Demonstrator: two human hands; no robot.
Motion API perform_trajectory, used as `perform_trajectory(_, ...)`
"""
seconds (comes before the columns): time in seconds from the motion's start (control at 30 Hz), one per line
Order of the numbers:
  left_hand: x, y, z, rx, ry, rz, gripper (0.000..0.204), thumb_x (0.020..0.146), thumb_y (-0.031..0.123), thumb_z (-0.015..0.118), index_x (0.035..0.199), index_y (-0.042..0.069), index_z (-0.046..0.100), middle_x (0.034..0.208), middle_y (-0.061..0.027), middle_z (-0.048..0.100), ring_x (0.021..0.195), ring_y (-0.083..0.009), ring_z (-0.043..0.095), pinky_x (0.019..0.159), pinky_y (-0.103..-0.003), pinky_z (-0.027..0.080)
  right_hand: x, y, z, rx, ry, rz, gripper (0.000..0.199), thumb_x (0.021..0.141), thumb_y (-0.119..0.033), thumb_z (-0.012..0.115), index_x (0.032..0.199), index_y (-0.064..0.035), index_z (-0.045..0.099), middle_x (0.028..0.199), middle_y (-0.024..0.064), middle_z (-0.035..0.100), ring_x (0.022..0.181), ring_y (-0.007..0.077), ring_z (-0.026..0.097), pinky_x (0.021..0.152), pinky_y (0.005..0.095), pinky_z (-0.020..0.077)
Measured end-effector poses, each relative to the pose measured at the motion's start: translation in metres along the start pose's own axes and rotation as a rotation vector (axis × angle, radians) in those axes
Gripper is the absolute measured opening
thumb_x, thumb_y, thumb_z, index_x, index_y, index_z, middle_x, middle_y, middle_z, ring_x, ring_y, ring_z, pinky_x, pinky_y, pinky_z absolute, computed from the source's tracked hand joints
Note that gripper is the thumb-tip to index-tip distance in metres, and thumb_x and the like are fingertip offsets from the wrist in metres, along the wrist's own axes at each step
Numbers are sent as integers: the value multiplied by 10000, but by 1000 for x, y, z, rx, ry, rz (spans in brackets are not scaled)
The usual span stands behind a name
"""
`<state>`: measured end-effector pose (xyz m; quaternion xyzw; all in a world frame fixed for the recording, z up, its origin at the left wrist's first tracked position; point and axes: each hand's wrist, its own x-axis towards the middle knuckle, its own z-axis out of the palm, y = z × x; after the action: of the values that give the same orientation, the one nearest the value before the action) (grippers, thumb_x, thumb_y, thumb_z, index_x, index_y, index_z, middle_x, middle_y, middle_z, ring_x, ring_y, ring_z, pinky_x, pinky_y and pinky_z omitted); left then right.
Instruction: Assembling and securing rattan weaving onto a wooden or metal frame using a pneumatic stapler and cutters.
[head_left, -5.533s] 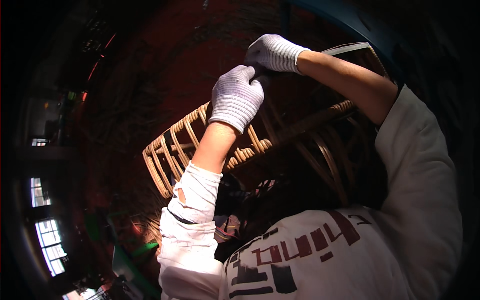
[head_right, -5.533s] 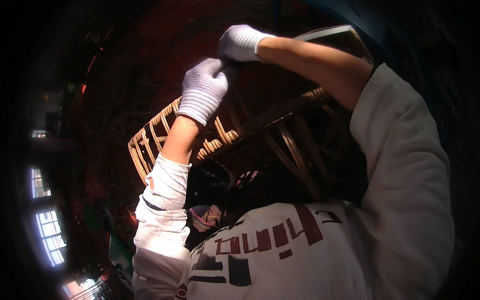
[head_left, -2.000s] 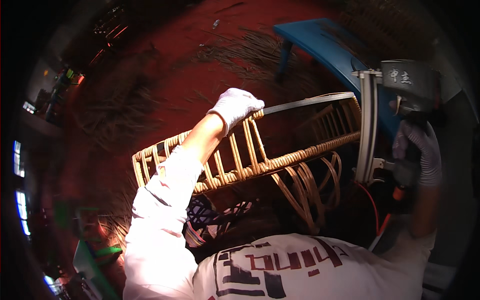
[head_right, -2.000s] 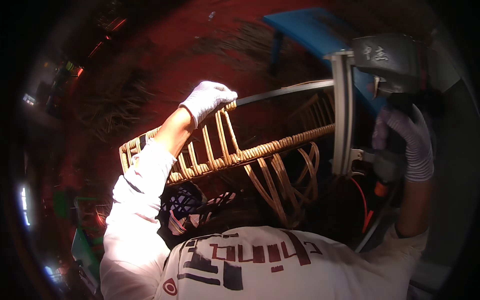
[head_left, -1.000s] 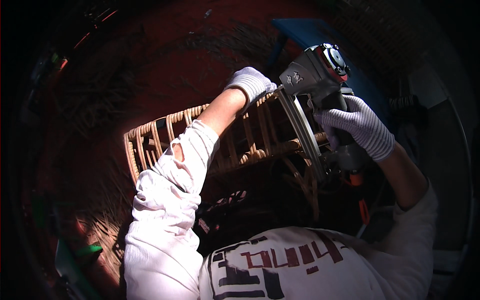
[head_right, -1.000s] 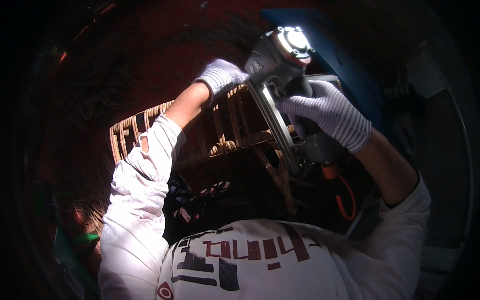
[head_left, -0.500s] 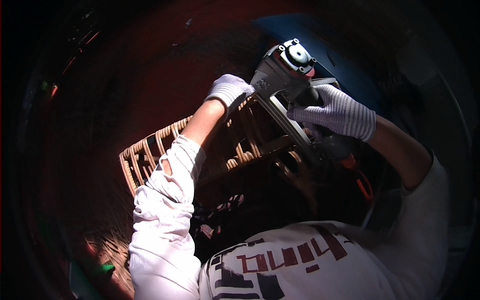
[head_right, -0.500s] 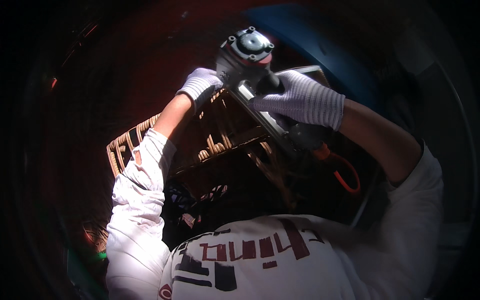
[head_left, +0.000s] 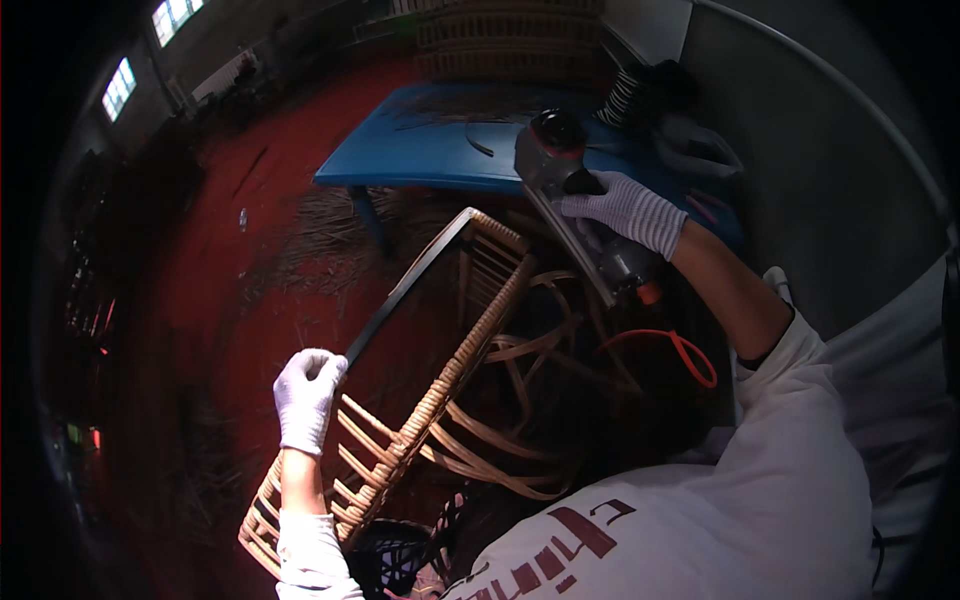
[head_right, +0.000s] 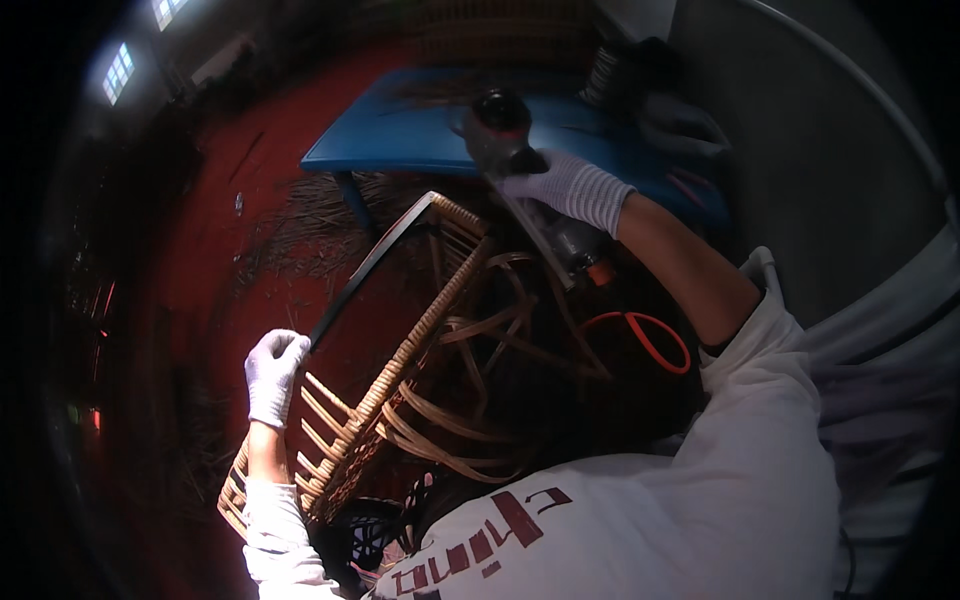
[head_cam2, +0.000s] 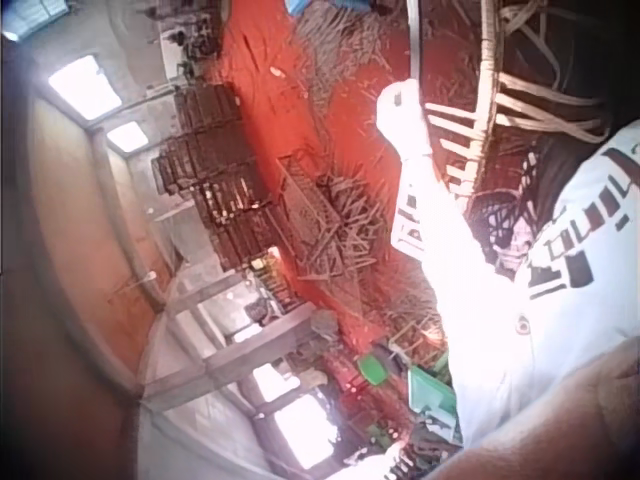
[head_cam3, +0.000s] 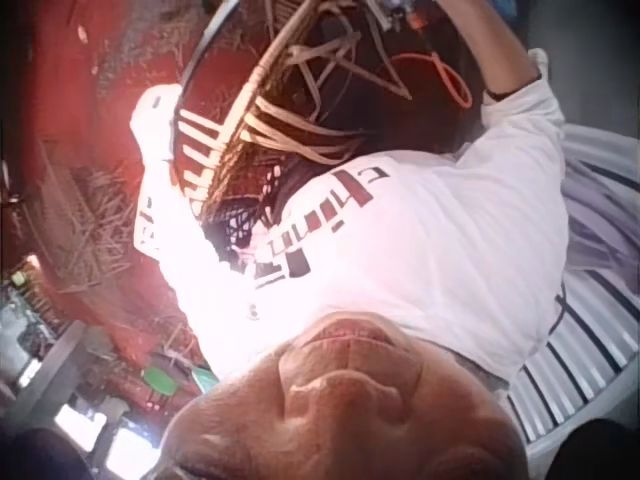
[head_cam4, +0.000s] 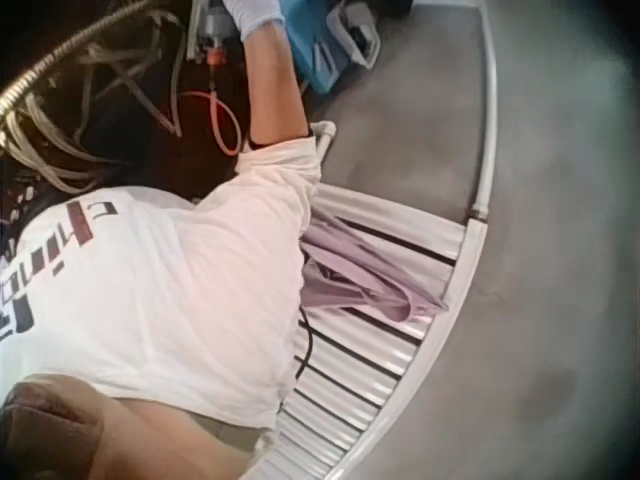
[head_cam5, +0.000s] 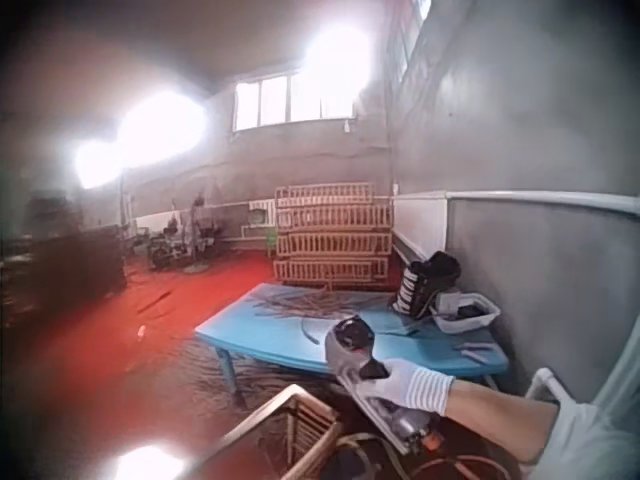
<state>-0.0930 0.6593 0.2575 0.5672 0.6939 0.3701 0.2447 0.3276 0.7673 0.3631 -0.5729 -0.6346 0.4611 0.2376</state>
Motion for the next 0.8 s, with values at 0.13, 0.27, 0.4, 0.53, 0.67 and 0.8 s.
perform_trajectory(0.13,10,20,20,57,37,144,127,796,116,756,847,43,665,722,-14,604,653,-97,555,633,-271,469,64,74,-63,-592,302,135,405,868,-286,705,1114,21,611,951,157,698,870,247,701,750,349,564)
perform_trajectory(0.27,20,36,39,21,56,93,91,812,69,714,866,39,647,717,1,583,640,-78,515,606,-262,441,127,128,-106,-937,411,422,460,902,-195,610,1293,36,537,1238,237,639,1163,328,630,913,390,519)
perform_trajectory(0.4,33,57,61,30,83,69,38,854,44,631,831,17,618,734,-30,593,649,-102,535,615,-271,446,202,188,-149,-923,487,446,463,910,-166,573,1311,54,500,1235,207,649,1145,342,638,949,413,505)
perform_trajectory(0.53,42,57,84,109,127,129,69,856,20,546,803,2,586,751,-57,581,710,-143,542,664,-305,449,243,204,-186,-890,476,366,562,887,-316,621,1342,-12,495,1238,200,646,1158,368,620,988,434,482)
perform_trajectory(0.67,52,56,107,125,167,104,73,864,34,558,795,10,571,732,-41,526,660,-119,457,620,-283,387,253,239,-245,-641,529,189,560,852,-468,623,1291,-121,588,1238,185,643,1152,377,603,987,443,472)
perform_trajectory(0.8,47,56,111,163,191,61,85,877,28,549,795,17,570,724,-34,515,659,-113,469,610,-278,385,202,290,-309,-894,583,468,804,785,-540,667,1432,-107,467,1443,145,508,1319,331,488,1086,410,407)
